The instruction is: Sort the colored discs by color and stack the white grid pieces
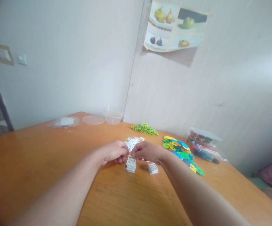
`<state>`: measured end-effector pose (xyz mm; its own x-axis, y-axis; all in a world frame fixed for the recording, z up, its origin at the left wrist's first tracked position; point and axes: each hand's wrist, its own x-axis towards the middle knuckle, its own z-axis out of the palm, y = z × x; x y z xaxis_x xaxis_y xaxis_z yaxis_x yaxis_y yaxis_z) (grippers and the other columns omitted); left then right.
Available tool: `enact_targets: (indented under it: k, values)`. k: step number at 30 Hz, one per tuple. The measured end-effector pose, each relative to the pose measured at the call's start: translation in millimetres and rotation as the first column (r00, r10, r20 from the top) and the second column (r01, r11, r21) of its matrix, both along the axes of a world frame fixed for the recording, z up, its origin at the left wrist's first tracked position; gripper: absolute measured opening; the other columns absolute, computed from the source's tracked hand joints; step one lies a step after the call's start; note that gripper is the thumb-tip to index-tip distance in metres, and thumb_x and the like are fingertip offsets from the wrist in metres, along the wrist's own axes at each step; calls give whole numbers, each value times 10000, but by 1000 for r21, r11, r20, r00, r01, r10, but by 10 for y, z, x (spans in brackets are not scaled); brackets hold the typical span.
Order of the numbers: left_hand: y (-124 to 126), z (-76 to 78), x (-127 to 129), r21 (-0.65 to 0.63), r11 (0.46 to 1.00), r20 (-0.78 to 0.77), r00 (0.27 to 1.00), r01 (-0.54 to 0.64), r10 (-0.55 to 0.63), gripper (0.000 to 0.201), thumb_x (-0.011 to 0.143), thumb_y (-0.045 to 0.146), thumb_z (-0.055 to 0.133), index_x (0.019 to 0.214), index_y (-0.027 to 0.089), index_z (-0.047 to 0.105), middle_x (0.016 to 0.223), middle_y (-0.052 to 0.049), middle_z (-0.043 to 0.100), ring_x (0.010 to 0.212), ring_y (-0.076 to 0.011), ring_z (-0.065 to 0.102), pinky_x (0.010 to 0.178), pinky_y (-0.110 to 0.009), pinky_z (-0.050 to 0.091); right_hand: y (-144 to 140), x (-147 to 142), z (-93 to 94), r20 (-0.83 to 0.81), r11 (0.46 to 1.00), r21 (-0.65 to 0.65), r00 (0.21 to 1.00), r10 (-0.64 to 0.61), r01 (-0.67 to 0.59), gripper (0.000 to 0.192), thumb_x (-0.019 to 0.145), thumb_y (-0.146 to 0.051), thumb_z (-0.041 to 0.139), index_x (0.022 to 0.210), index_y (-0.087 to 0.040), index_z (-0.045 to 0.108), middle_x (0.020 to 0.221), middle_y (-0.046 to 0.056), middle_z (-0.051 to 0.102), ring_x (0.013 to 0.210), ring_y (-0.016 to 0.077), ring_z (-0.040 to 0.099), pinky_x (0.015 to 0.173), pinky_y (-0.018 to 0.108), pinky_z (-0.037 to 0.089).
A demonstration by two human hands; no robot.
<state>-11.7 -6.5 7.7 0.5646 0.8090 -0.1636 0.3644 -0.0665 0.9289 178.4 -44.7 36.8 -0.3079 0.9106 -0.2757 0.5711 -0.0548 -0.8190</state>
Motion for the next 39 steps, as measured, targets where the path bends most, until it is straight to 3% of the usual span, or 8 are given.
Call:
enact_targets:
  k: [9, 14, 27, 30, 32, 35, 39]
  values:
    - [-8, 15, 10, -23, 999, -36, 999, 40, -41, 46, 670, 149, 542, 687, 160, 583, 582, -22, 653, 477, -116, 571, 451, -202, 410, 2, 28, -16, 84, 994, 90, 994, -71, 63, 166, 707, -305, 661, 804, -170, 653, 642, -50, 534, 565, 77, 408, 540, 204, 323]
    - [-25, 28, 7, -42, 997, -44, 997, 67, -69, 44, 661, 136, 547, 673, 160, 581, 568, -27, 658, 482, -121, 589, 457, -198, 424, -51, 40, -22, 158, 996, 83, 987, -41, 28, 127, 679, -246, 661, 783, -174, 654, 649, -48, 554, 592, 87, 438, 573, 207, 352]
    - [-59, 32, 18, -46, 995, -13, 995, 93, -94, 59, 684, 121, 541, 707, 163, 576, 581, -37, 672, 488, -133, 606, 474, -213, 447, -129, 60, -18, 101, 997, 72, 994, 31, -38, 157, 686, -181, 625, 842, -173, 618, 720, -26, 599, 658, 110, 536, 614, 219, 422]
    - [-50, 27, 13, -48, 995, 1, 996, 85, -85, 68, 680, 124, 548, 725, 161, 582, 572, -30, 663, 478, -126, 588, 465, -209, 432, -96, 121, -22, 141, 993, 115, 990, -11, -5, 164, 709, -196, 607, 872, -177, 601, 746, -20, 608, 671, 113, 555, 615, 219, 430]
    - [-40, 23, 10, -39, 997, 5, 998, 70, -70, 78, 673, 123, 547, 732, 160, 582, 568, -26, 655, 469, -119, 570, 456, -205, 419, -45, 188, -19, 295, 978, 205, 950, -99, 38, 148, 723, -192, 578, 868, -177, 597, 751, -14, 619, 673, 113, 561, 594, 210, 412]
    - [-19, 12, 8, -20, 998, 8, 998, 55, -55, 88, 663, 122, 538, 735, 159, 574, 561, -18, 643, 464, -111, 553, 447, -197, 405, 53, 311, -22, 538, 951, 306, 817, -210, 43, 112, 709, -193, 578, 815, -175, 610, 740, -3, 633, 672, 121, 552, 557, 211, 364]
    - [14, -20, 10, -12, 998, 7, 998, 60, -60, 124, 650, 127, 529, 761, 160, 576, 570, -12, 645, 468, -110, 550, 447, -196, 406, 142, 425, -68, 637, 961, 275, 744, -201, 25, 180, 630, -278, 701, 771, -182, 643, 750, 6, 652, 700, 155, 561, 557, 231, 347]
